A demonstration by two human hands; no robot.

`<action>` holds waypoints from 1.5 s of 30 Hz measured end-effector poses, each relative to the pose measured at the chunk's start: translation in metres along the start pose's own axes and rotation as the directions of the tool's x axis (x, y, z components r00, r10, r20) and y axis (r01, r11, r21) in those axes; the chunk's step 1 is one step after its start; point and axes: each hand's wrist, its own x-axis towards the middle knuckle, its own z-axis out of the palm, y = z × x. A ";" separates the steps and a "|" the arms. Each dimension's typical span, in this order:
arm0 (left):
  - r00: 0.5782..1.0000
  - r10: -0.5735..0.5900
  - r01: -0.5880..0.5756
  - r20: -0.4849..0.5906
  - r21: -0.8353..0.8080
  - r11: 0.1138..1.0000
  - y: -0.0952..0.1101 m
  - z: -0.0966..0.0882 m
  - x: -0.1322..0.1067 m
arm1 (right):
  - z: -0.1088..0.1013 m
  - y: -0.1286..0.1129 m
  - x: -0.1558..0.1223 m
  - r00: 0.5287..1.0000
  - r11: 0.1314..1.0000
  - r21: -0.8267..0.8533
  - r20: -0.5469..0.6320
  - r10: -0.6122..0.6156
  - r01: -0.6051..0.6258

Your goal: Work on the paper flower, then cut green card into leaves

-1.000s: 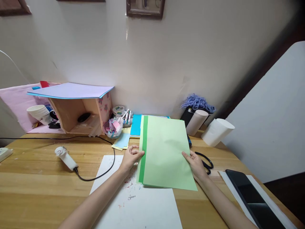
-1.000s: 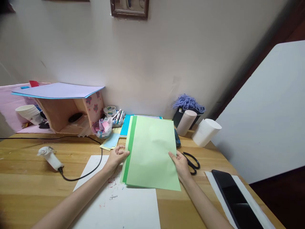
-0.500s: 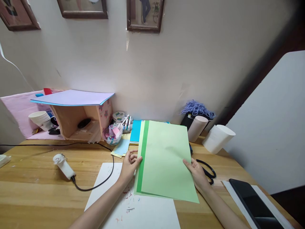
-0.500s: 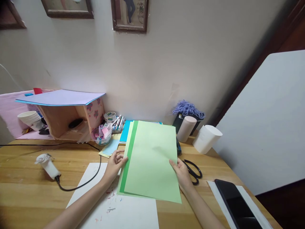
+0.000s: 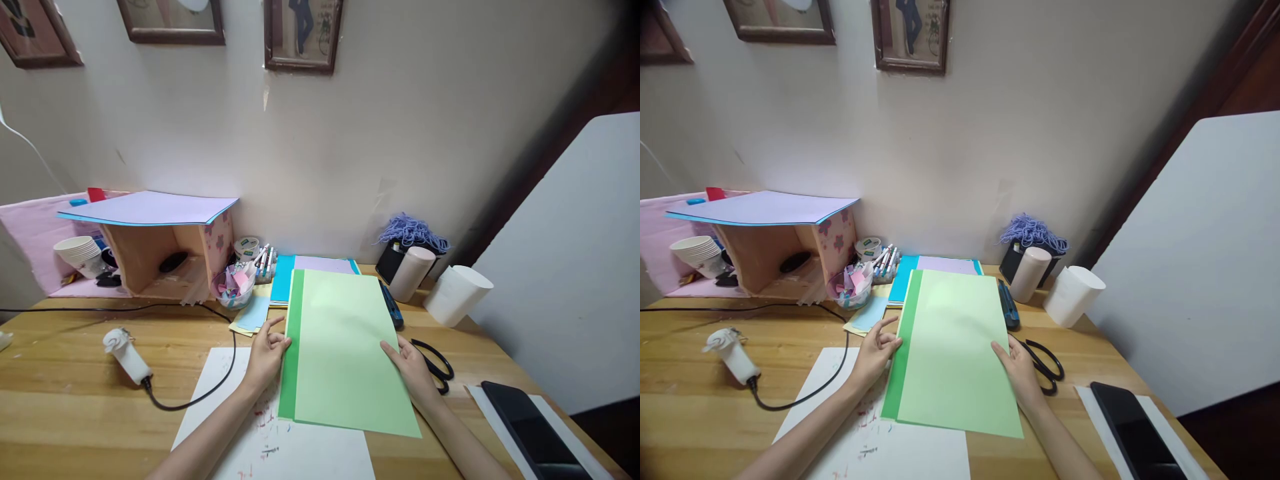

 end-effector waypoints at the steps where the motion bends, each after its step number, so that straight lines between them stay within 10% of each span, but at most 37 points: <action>1: 1.000 -0.015 0.015 0.004 -0.006 1.000 0.000 0.000 0.000 | 0.000 0.000 0.000 1.000 1.000 0.002 -0.007 -0.002 0.002; 22: 0.984 -0.161 0.158 0.079 0.043 0.986 0.002 -0.007 0.006 | -0.005 -0.015 -0.004 0.984 0.990 -0.044 0.108 0.140 -0.136; 31: 0.991 0.111 -0.079 -0.070 0.361 0.929 0.004 -0.009 0.007 | -0.010 -0.009 0.000 0.989 0.977 -0.162 0.036 0.143 -0.136; 45: 0.956 -0.202 0.200 0.212 0.032 0.979 0.013 0.000 0.006 | -0.005 -0.020 -0.007 0.965 0.977 -0.057 0.152 0.213 -0.206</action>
